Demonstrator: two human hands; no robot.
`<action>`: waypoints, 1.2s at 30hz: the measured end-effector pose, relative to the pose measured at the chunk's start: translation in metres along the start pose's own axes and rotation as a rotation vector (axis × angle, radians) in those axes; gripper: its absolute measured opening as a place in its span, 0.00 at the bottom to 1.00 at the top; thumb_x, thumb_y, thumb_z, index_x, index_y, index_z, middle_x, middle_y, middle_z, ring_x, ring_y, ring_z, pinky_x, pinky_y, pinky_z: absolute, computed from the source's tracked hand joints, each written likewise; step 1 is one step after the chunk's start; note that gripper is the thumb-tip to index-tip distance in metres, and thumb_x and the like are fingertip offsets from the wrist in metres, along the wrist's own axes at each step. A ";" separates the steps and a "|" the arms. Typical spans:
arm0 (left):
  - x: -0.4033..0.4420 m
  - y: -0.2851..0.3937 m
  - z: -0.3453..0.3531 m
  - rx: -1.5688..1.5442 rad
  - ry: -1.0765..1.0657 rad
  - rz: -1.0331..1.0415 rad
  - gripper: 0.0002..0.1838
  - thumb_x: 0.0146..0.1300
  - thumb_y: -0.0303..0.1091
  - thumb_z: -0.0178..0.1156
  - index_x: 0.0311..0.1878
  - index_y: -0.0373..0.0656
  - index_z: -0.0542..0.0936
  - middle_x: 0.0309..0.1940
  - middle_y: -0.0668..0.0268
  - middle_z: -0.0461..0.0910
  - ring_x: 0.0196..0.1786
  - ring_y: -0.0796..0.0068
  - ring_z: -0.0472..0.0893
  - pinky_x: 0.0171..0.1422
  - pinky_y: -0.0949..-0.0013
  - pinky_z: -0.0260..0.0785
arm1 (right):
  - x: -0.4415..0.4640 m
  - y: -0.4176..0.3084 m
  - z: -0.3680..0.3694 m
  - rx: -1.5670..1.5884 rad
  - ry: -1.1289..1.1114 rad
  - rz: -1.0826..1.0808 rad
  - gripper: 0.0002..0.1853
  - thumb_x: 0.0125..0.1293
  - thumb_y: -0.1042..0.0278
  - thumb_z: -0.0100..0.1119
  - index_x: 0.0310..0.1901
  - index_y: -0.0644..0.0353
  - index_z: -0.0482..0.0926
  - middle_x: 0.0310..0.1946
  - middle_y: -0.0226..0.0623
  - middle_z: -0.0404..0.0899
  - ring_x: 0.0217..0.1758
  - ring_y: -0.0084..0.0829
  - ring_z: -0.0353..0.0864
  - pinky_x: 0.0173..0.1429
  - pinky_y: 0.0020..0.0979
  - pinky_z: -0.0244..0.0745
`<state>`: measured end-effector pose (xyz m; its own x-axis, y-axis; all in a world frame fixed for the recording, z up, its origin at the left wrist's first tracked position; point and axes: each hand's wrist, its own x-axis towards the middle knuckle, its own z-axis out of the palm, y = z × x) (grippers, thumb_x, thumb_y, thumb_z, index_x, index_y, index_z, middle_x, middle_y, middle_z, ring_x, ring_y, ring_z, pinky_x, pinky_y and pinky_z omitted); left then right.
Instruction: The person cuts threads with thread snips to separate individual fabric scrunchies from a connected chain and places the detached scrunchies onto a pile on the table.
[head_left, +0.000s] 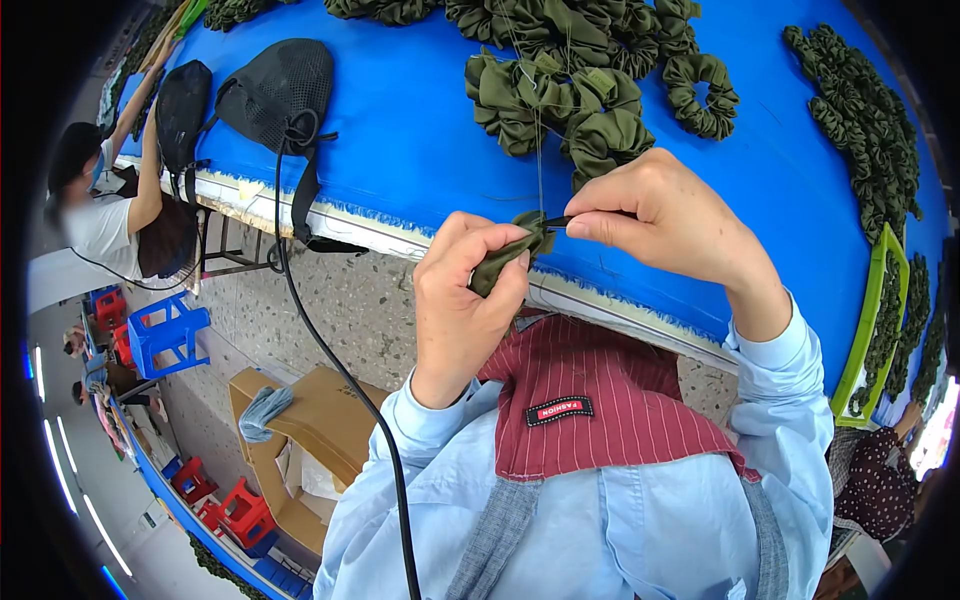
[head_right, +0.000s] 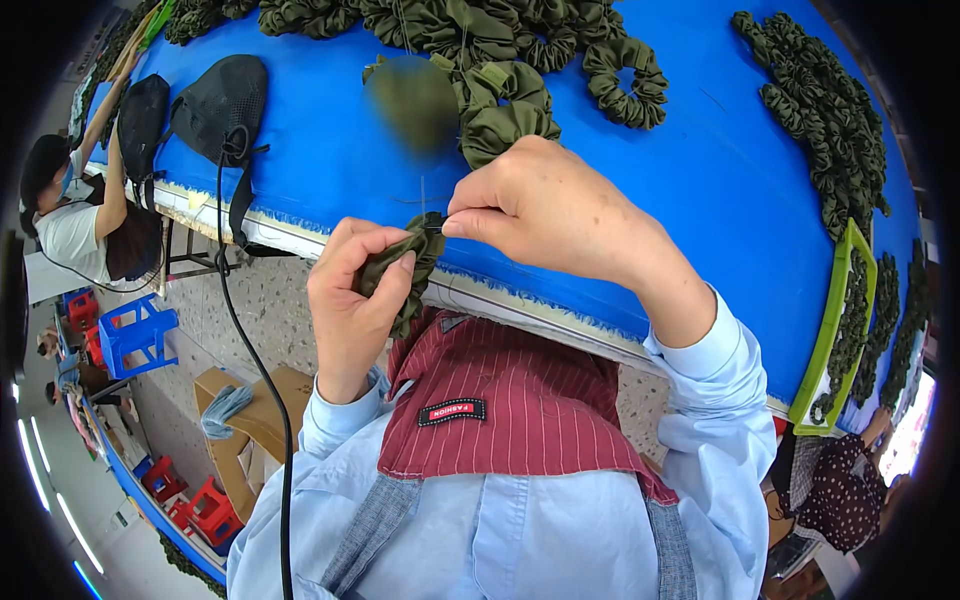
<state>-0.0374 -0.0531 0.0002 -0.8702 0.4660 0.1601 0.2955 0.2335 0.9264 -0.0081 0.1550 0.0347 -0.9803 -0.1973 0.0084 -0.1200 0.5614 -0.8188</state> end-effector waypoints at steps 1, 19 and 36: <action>0.000 0.001 0.000 0.003 0.001 -0.002 0.08 0.51 0.21 0.60 0.37 0.36 0.80 0.30 0.67 0.74 0.28 0.78 0.69 0.33 0.78 0.61 | 0.000 0.000 -0.001 0.002 0.026 -0.011 0.06 0.56 0.76 0.62 0.35 0.67 0.82 0.16 0.30 0.75 0.16 0.17 0.61 0.21 0.20 0.57; -0.006 0.017 0.037 -1.076 0.079 -0.240 0.16 0.61 0.29 0.60 0.52 0.36 0.74 0.35 0.64 0.76 0.38 0.76 0.75 0.47 0.75 0.67 | -0.058 -0.013 0.057 1.027 0.482 0.201 0.16 0.48 0.78 0.68 0.39 0.61 0.74 0.29 0.26 0.74 0.28 0.18 0.70 0.37 0.17 0.65; -0.007 0.005 -0.010 -1.126 -0.192 -0.366 0.16 0.71 0.35 0.47 0.59 0.42 0.68 0.21 0.68 0.73 0.18 0.82 0.64 0.22 0.80 0.58 | -0.095 0.013 0.034 1.115 0.374 0.306 0.17 0.50 0.82 0.65 0.41 0.59 0.72 0.30 0.31 0.79 0.29 0.19 0.75 0.35 0.20 0.69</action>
<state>-0.0336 -0.0639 0.0075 -0.7291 0.6699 -0.1402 -0.5515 -0.4538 0.6999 0.0885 0.1540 0.0036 -0.9514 0.1700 -0.2570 0.1442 -0.4913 -0.8589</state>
